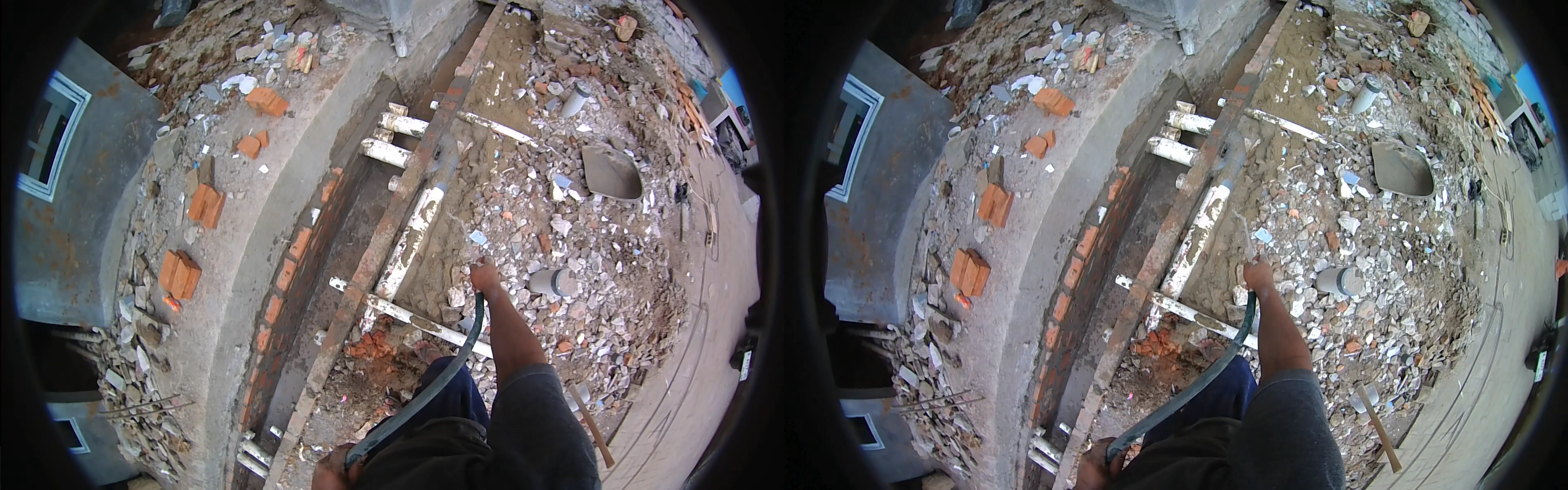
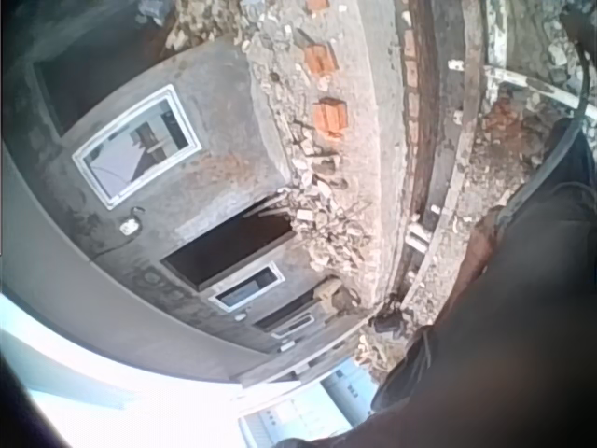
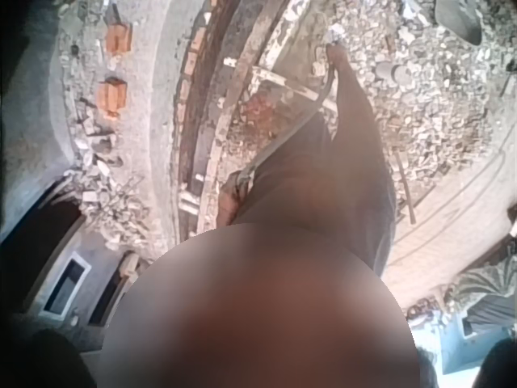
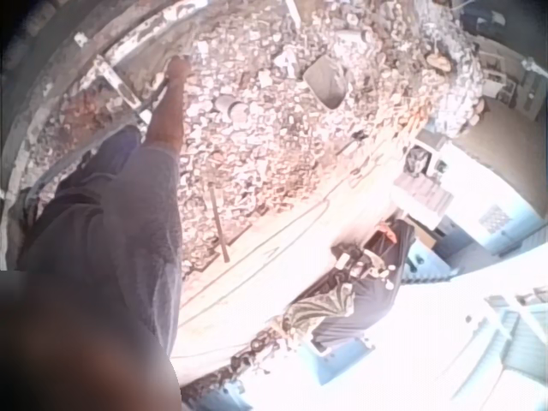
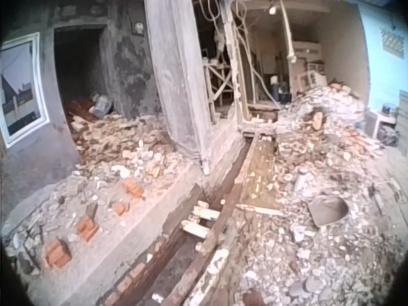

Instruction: The person picks up a garden hose and sprays water onto a trench and surrounding rubble at a construction site. They move along the trench, directing the water stream to wet the ground and debris.

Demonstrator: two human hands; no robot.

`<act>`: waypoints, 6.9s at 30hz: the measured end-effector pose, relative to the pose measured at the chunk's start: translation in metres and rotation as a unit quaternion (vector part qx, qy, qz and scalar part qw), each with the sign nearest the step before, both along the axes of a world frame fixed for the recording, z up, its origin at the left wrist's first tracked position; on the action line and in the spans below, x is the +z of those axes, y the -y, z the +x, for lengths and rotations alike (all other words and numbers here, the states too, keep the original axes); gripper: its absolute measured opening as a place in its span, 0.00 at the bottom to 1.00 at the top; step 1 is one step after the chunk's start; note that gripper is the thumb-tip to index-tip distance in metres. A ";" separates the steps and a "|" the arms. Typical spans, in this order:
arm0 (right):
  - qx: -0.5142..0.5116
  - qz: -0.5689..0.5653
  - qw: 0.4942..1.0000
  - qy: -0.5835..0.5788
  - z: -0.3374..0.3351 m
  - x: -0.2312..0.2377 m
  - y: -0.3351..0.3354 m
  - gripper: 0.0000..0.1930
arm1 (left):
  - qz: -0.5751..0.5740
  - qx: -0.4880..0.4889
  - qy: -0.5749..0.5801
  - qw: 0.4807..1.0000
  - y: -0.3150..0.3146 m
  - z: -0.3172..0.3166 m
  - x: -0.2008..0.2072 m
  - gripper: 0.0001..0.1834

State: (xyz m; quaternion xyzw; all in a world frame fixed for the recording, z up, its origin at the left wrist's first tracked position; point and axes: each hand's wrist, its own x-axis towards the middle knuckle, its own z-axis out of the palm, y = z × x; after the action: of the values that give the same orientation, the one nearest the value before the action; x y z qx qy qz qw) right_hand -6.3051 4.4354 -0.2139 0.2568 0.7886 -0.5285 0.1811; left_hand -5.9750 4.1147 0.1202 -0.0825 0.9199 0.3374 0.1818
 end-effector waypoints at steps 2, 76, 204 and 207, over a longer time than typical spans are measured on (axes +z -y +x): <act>-0.006 -0.001 1.000 0.008 0.004 0.002 0.001 0.22 | -0.003 -0.010 -0.004 1.000 0.001 0.001 0.000 0.14; 0.067 -0.048 0.988 0.133 0.082 -0.080 0.022 0.10 | -0.034 0.033 0.055 0.997 0.006 0.018 0.027 0.16; 0.631 0.089 0.769 0.057 0.072 -0.112 0.086 0.17 | 0.028 0.033 0.093 0.995 0.006 0.015 0.032 0.16; 0.638 0.087 0.763 0.051 0.072 -0.117 0.086 0.17 | 0.024 0.035 0.093 0.995 0.006 0.014 0.032 0.16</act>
State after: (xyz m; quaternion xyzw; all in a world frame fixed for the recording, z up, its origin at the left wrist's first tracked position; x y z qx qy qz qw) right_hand -6.2336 4.3498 -0.3314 -0.2648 0.8025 -0.2058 0.4934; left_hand -5.9605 4.1087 0.1524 -0.1411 0.8873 0.3562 0.2568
